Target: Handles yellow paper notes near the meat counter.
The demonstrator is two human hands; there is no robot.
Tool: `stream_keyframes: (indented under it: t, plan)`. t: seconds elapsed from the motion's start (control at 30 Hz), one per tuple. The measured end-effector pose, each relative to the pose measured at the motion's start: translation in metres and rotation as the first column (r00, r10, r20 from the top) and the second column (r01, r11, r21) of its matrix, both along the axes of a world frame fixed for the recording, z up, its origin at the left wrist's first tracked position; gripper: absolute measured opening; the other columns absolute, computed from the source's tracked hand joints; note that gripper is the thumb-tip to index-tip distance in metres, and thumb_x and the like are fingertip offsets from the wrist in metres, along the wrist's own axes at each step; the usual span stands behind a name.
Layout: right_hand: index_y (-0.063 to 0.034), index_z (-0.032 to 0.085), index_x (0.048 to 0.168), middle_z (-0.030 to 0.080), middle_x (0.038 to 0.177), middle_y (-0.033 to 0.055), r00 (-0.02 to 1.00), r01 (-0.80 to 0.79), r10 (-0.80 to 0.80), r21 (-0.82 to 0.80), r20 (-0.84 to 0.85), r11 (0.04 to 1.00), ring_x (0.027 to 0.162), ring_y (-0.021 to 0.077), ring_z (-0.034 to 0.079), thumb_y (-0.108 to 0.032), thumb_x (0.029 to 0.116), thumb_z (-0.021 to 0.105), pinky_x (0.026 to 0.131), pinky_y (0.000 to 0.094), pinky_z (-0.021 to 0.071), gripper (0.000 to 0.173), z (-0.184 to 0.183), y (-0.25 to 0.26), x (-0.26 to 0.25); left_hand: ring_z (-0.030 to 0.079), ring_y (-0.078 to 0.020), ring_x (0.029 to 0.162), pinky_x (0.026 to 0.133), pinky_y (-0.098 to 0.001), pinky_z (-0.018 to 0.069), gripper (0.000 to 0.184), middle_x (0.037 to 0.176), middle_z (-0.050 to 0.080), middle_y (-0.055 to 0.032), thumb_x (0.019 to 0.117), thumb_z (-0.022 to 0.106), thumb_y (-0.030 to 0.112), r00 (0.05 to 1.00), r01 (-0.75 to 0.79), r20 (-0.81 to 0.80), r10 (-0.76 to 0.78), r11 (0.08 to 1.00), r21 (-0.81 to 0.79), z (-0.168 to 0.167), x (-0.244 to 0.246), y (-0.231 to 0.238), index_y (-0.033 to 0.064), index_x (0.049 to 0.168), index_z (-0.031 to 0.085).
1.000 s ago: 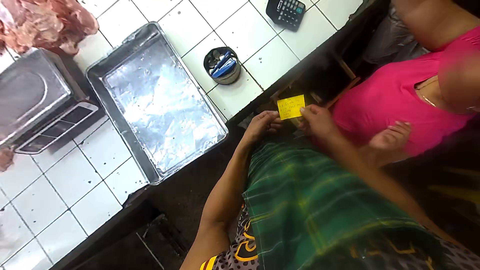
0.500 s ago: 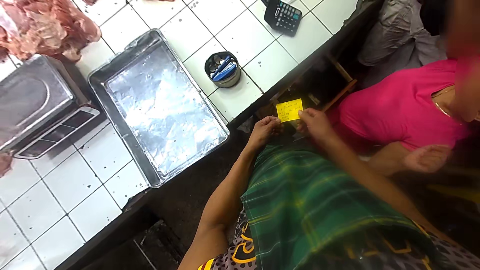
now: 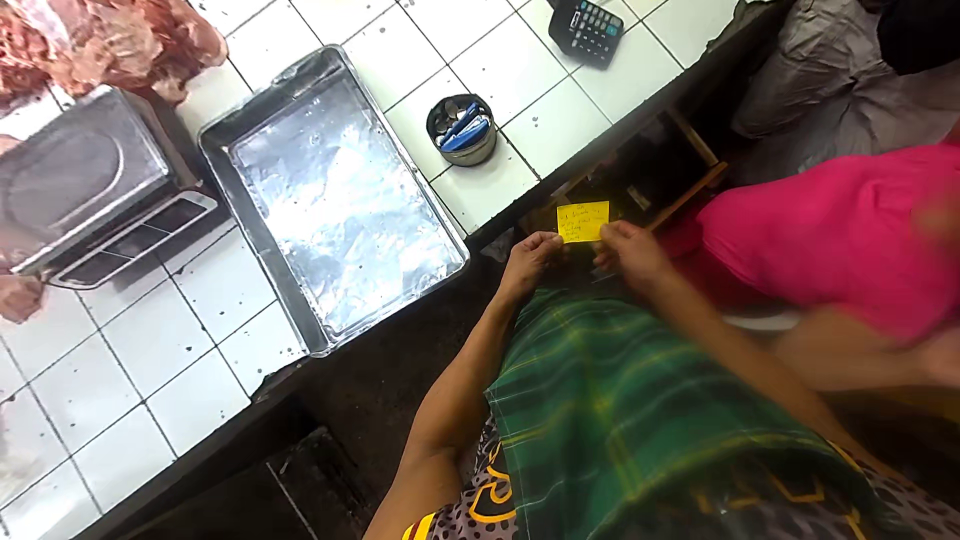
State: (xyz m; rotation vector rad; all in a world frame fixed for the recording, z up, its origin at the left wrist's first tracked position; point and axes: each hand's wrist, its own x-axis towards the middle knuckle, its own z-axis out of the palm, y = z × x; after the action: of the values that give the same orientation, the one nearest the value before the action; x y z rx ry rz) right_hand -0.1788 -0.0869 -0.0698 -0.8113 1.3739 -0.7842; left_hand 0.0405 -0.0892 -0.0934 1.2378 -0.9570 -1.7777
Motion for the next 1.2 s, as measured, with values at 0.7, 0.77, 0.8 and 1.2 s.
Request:
stream_keyframes:
  t: [0.7, 0.77, 0.8, 1.2]
  plan:
    - [-0.0059, 0.061, 0.124, 0.071, 0.098, 0.0100, 0.996, 0.018, -0.034, 0.184, 0.086, 0.983, 0.075, 0.0197, 0.070, -0.033, 0.1077, 0.055, 0.067, 0.0342, 0.0604, 0.032, -0.039, -0.004, -0.001, 0.071, -0.0202, 0.082, 0.077, -0.0358, 0.0604, 0.023, 0.094, 0.073, -0.0138, 0.1058, 0.059, 0.018, 0.999, -0.041, 0.036, 0.038, 0.996, 0.084, -0.032, -0.005, 0.000, -0.0020, 0.114, 0.066]
    - [-0.0059, 0.061, 0.124, 0.071, 0.098, 0.0102, 0.996, 0.016, -0.033, 0.193, 0.085, 0.981, 0.074, 0.0196, 0.070, -0.033, 0.1074, 0.056, 0.066, 0.0338, 0.0603, 0.032, -0.040, -0.005, -0.001, 0.071, -0.0203, 0.082, 0.077, -0.0357, 0.0603, 0.023, 0.094, 0.074, -0.0138, 0.1058, 0.059, 0.018, 0.998, -0.039, 0.043, 0.036, 0.995, 0.087, -0.032, -0.005, 0.000, -0.0020, 0.114, 0.066]
    - [-0.0062, 0.061, 0.124, 0.071, 0.098, 0.0099, 0.996, 0.017, -0.034, 0.196, 0.085, 0.980, 0.074, 0.0195, 0.070, -0.033, 0.1072, 0.056, 0.066, 0.0336, 0.0602, 0.032, -0.040, -0.006, -0.001, 0.071, -0.0204, 0.082, 0.077, -0.0357, 0.0602, 0.023, 0.094, 0.074, -0.0140, 0.1058, 0.059, 0.019, 0.998, -0.040, 0.046, 0.036, 0.995, 0.090, -0.032, -0.005, 0.000, -0.0023, 0.114, 0.066]
    - [-0.0064, 0.062, 0.125, 0.071, 0.098, 0.0094, 0.996, 0.001, -0.016, 0.165, 0.090, 0.986, 0.074, 0.0189, 0.070, -0.033, 0.1073, 0.056, 0.066, 0.0331, 0.0600, 0.032, -0.044, -0.010, 0.002, 0.071, -0.0197, 0.084, 0.079, -0.0362, 0.0604, 0.024, 0.096, 0.073, -0.0123, 0.1058, 0.059, 0.020, 0.997, -0.044, 0.065, 0.038, 0.995, 0.090, -0.035, -0.001, -0.001, -0.0019, 0.115, 0.066]
